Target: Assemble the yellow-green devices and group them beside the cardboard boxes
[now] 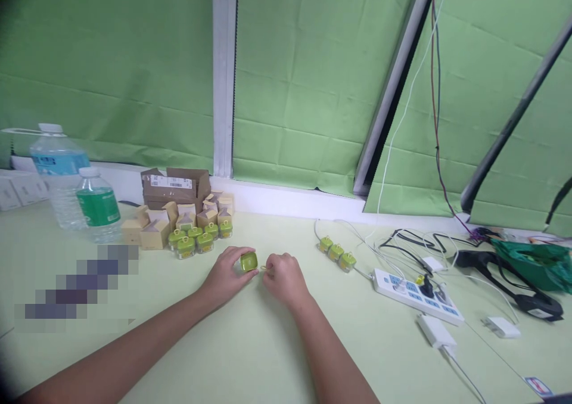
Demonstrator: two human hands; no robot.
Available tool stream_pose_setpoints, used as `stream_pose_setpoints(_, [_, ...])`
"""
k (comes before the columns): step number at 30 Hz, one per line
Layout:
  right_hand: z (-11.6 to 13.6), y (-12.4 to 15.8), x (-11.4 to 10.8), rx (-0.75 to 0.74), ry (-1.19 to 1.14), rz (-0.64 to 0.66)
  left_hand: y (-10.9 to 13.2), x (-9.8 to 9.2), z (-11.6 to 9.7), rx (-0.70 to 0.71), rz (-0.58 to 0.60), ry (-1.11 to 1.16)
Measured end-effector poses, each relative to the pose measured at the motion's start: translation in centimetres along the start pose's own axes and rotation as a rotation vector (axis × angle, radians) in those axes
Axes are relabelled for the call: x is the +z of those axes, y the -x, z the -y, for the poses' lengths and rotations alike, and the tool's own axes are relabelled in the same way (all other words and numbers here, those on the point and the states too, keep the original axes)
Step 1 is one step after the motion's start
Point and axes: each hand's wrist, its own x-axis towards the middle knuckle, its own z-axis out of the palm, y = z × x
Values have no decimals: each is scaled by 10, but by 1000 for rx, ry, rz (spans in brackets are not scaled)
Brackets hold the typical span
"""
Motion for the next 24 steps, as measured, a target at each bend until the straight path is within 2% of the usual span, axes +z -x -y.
stream_pose_setpoints(5, [-1, 1, 1, -41, 139, 88, 2, 3, 6, 38, 68, -65])
stream_pose_setpoints(10, [1, 2, -3, -49, 250, 82, 4, 1, 7, 125, 170, -163])
stream_pose_setpoints(13, [2, 2, -6, -47, 258, 103, 4, -2, 5, 158, 233, -214])
stream_pose_setpoints(17, [4, 3, -8, -38, 242, 201, 6, -4, 4, 213, 279, -262])
stream_pose_setpoints(21, [8, 5, -11, -29, 230, 250, 10, -3, 3, 230, 295, -263])
stream_pose_setpoints(24, [6, 5, -15, -16, 156, 203, 7, -3, 3, 208, 219, -197])
